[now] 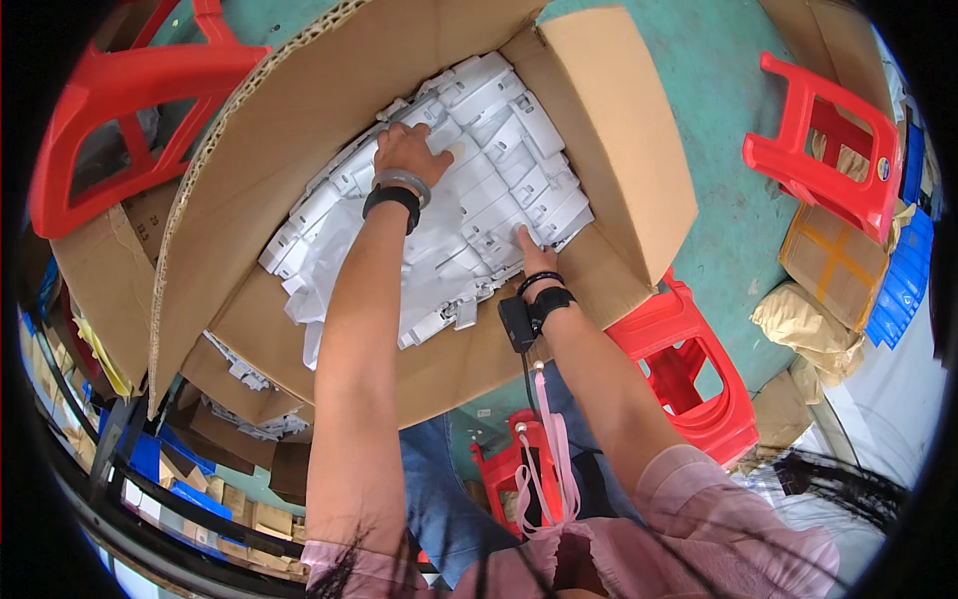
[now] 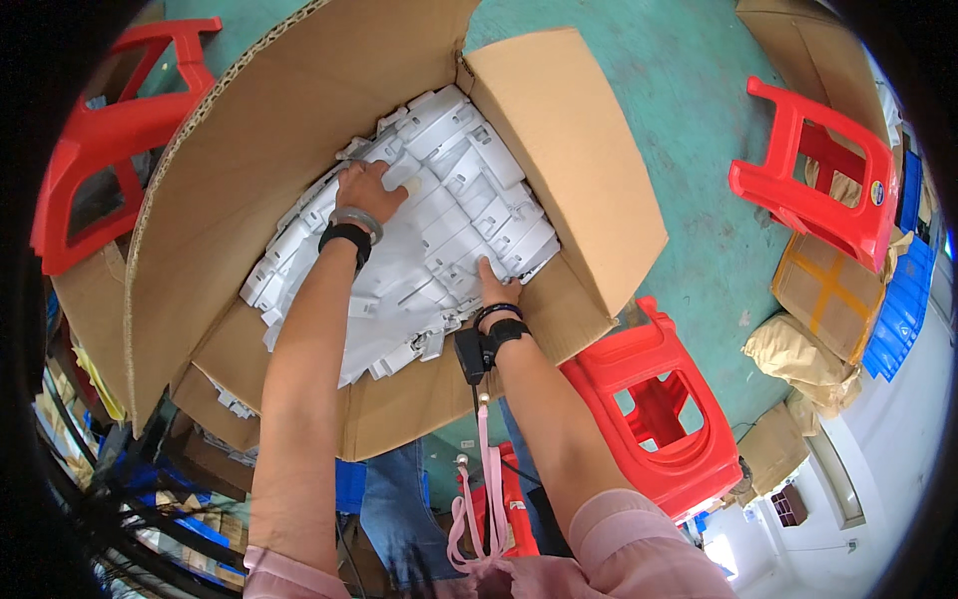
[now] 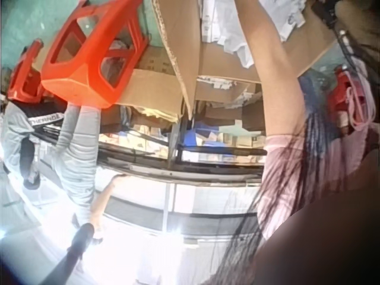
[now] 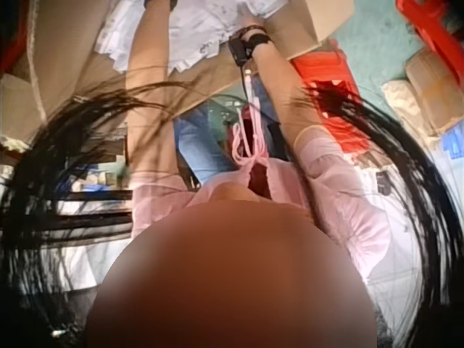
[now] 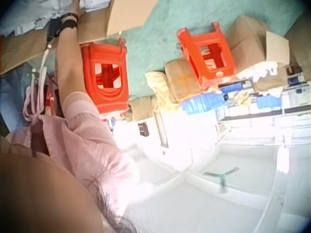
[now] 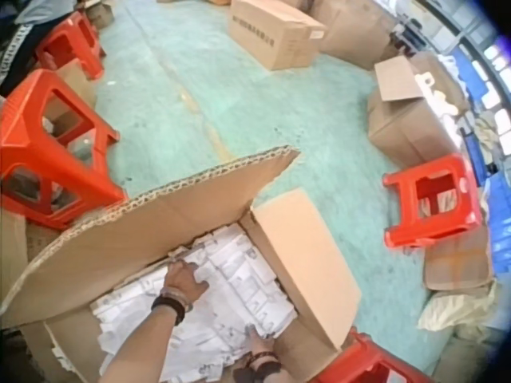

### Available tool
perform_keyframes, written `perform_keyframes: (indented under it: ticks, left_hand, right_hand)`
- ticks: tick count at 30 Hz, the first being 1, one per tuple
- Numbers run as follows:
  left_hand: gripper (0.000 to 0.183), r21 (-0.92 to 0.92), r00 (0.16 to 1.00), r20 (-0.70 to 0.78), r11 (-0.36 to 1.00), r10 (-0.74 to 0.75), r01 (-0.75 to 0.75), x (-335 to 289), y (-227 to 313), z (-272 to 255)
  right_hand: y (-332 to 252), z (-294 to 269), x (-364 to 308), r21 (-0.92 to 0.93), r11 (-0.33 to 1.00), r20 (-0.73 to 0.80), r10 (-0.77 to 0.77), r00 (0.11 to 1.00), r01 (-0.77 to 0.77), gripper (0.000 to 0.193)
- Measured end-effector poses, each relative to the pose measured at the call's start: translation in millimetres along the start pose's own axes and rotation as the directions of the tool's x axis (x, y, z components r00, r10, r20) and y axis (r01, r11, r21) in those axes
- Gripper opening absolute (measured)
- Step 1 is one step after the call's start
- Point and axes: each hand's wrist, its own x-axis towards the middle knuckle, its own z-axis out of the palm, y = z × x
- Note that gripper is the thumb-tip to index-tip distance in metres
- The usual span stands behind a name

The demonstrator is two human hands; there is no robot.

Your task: Manual assembly and sorting of small plastic and electronic components at a factory workbench.

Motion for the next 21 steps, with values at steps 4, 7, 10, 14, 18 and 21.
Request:
perform_keyframes:
  ticks: [4,7,10,14,18,21]
  left_hand:
    - [0.075,-0.062,0.998,-0.046,0.997,0.044,-0.047,-17,20,6]
    - [0.073,-0.13,0.945,-0.325,0.988,0.031,-0.077,-31,17,17]
    - [0.068,-0.092,0.868,-0.489,0.986,0.079,-0.141,-38,13,37]
    - [0.061,-0.143,0.964,-0.264,0.99,-0.024,-0.014,-46,15,45]
    - [0.063,-0.129,0.926,-0.37,0.983,0.072,-0.128,-41,36,58]
    - [0.067,-0.009,0.9,-0.423,0.993,0.103,-0.118,-44,24,55]
  right_hand:
    - [-8,-14,15,-0.145,0.989,0.011,0.038,0.999,-0.036,0.104]
    - [-6,-14,8,-0.171,0.975,0.093,0.159,0.983,-0.141,0.099]
    - [5,-13,2,-0.099,0.992,0.178,0.095,0.979,-0.078,0.09]
    - [26,5,-6,0.006,1.0,0.103,0.023,0.994,-0.024,0.08]
    - [49,2,34,-0.177,0.967,-0.177,-0.212,0.961,0.181,0.08]
    - [56,0,26,-0.145,0.978,-0.15,-0.172,0.974,0.15,0.074]
